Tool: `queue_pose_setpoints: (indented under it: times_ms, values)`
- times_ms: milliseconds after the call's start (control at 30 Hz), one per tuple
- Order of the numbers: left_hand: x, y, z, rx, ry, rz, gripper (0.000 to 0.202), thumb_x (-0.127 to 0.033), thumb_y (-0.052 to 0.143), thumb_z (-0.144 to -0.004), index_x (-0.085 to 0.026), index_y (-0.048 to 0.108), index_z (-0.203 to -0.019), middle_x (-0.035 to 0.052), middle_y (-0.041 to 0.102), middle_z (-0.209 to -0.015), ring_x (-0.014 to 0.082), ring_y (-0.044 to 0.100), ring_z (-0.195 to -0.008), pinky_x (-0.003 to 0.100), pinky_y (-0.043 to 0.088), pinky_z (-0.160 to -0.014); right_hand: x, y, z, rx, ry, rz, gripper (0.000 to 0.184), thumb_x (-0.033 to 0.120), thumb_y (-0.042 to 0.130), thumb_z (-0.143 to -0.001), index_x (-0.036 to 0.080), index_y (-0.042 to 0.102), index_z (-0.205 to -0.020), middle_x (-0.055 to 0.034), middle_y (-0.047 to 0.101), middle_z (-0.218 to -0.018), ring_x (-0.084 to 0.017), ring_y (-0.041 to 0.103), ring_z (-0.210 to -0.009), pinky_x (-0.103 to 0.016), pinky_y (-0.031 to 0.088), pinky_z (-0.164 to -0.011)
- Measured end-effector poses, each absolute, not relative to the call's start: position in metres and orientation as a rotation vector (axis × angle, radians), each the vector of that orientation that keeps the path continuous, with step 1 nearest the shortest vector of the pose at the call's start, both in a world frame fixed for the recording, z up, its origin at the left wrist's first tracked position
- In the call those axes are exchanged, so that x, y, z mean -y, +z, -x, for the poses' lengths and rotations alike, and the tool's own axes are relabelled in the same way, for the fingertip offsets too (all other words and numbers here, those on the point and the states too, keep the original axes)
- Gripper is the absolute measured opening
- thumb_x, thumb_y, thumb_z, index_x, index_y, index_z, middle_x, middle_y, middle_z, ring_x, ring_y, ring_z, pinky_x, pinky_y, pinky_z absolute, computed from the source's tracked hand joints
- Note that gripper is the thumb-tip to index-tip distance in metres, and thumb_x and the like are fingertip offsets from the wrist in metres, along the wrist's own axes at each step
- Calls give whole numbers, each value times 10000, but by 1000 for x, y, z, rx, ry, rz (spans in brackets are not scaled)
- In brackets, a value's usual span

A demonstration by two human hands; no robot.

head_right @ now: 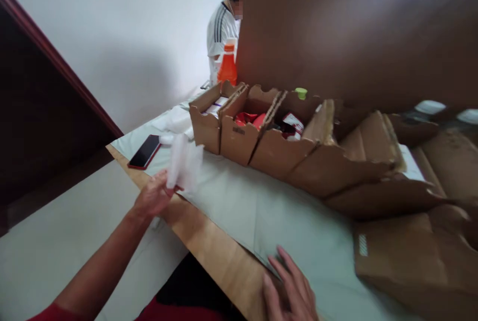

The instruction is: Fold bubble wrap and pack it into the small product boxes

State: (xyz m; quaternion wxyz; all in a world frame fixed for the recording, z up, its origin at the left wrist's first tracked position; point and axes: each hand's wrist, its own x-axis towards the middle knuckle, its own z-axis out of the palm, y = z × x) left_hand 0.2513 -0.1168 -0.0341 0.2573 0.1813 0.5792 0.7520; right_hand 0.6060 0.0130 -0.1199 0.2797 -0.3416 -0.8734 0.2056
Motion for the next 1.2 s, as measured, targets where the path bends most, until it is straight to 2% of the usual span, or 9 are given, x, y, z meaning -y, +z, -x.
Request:
queue_pose_setpoints:
  times_ms: [133, 233, 367, 500, 633, 800, 933, 1033, 1200]
  values:
    - [102, -66, -342, -1301, 1780, -458, 504, -616, 853, -685, -162, 641, -744, -21, 582, -639, 96, 528, -574, 238, 474, -593, 13, -66, -566, 1877, 1422, 885, 534, 565, 593, -963, 221, 650, -1369, -148, 704, -1351, -280, 734, -1140, -386, 626, -915]
    - [93, -77, -384, -1161, 1612, -471, 465, -582, 851, -740, -154, 668, -757, -20, 601, -660, 93, 535, -600, 228, 459, -614, 12, -48, -551, 1579, 1609, 878, 611, 618, 686, -883, 191, 675, -1320, -156, 730, -1298, -282, 743, -1085, -382, 631, -872]
    - [86, -81, -399, -1000, 1418, -430, 420, -513, 883, -734, -135, 719, -814, 28, 700, -748, 134, 637, -697, 261, 508, -705, 4, -43, -562, 1477, 1434, 1061, 314, 471, 731, -879, 190, 769, -1012, -70, 801, -950, -215, 747, -845, -311, 614, -740]
    - [89, -75, -378, -1136, 1631, -388, 495, -531, 823, -781, -170, 725, -1105, 122, 766, -1127, 266, 712, -1049, 391, 550, -908, -6, -33, -589, 1641, 833, 1134, 172, 360, 681, -922, 211, 761, -959, -26, 780, -868, -178, 717, -770, -295, 574, -709]
    - [96, -42, -364, -1520, 1771, -898, 489, -458, 740, -871, -277, 663, -1319, 78, 654, -1415, 311, 576, -1335, 458, 458, -1111, -19, -17, -596, 2043, 383, 1013, 137, 274, 637, -957, 218, 758, -988, -38, 793, -913, -191, 725, -809, -339, 557, -793]
    - [61, 8, -386, -1507, 1351, -1839, 803, -430, 844, -783, -279, 517, -1501, 92, 510, -1583, 377, 258, -1575, 558, 212, -1276, -24, -4, -585, 2225, 494, 750, 155, 237, 597, -990, 216, 750, -983, -24, 780, -833, -170, 706, -719, -321, 547, -719]
    - [11, -3, -389, -1321, 859, -2069, 493, -372, 781, -831, -261, 670, -1299, 75, 712, -1307, 350, 516, -1398, 600, 136, -1272, -17, 6, -607, 2087, 670, 808, 119, 241, 673, -948, 277, 786, -960, 7, 767, -792, -175, 705, -701, -329, 575, -703]
    - [-7, -24, -373, -1342, 627, -2050, 123, -240, 722, -837, -247, 750, -957, 35, 744, -1022, 274, 660, -1087, 582, 237, -1232, -9, 12, -640, 1730, 620, 1054, 64, 279, 793, -865, 306, 816, -919, 5, 785, -803, -200, 726, -727, -348, 587, -716]
    - [5, -37, -350, -1329, 665, -1618, 119, -317, 763, -816, -210, 712, -804, 88, 671, -1274, 278, 639, -1135, 421, 520, -971, -11, 7, -678, 1234, 693, 1309, 175, 411, 888, -737, 269, 817, -811, -20, 774, -728, -191, 678, -616, -315, 536, -563]
